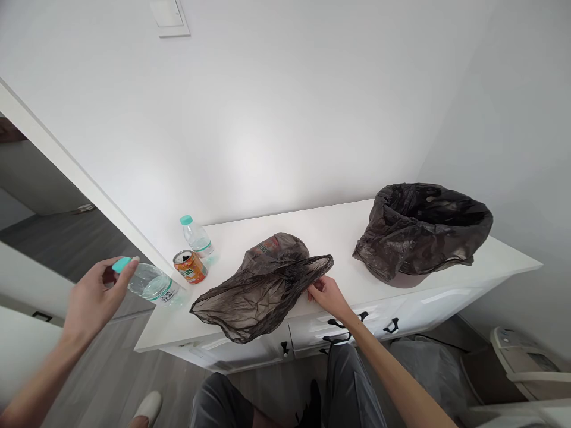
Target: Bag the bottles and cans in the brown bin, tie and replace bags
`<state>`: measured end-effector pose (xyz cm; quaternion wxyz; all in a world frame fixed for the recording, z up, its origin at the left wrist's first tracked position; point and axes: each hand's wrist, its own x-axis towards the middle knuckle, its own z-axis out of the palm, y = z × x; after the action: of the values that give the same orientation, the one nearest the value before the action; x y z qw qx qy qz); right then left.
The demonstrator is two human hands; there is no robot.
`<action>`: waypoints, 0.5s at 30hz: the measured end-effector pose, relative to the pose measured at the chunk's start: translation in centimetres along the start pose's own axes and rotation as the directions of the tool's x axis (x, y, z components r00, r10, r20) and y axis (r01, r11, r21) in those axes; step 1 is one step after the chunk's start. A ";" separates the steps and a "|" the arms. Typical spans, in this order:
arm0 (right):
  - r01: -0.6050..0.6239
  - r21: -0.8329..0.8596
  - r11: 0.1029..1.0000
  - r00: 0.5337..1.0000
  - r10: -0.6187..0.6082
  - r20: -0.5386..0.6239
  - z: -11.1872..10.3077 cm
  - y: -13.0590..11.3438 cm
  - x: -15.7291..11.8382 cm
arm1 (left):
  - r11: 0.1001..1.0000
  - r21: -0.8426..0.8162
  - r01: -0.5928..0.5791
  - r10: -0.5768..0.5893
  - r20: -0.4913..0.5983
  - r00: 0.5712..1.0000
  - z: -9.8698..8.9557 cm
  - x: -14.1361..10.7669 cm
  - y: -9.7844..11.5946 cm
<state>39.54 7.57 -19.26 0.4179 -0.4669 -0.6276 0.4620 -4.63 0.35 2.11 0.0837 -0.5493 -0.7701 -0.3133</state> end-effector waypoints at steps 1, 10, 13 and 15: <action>0.002 0.003 1.000 1.000 -0.002 -0.002 0.0 -0.1 0.0 | 1.000 0.004 0.030 -0.030 0.000 1.000 0.4 0.2 0.1; -0.004 0.011 1.000 1.000 0.004 0.005 0.1 -0.7 0.0 | 1.000 -0.011 -0.013 0.014 0.045 0.999 1.5 1.1 0.7; 0.000 0.012 1.000 1.000 0.000 0.002 0.1 -0.5 0.0 | 0.999 -0.019 -0.030 0.031 0.056 0.998 1.8 1.4 0.6; -0.001 0.005 1.000 1.000 0.001 0.001 0.1 -0.3 0.0 | 0.999 -0.022 -0.039 0.040 0.061 0.997 2.0 1.5 0.5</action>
<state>39.35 7.48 -18.98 0.4187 -0.4660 -0.6264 0.4639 -4.34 2.78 1.39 0.0604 -0.5747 -0.7580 -0.3024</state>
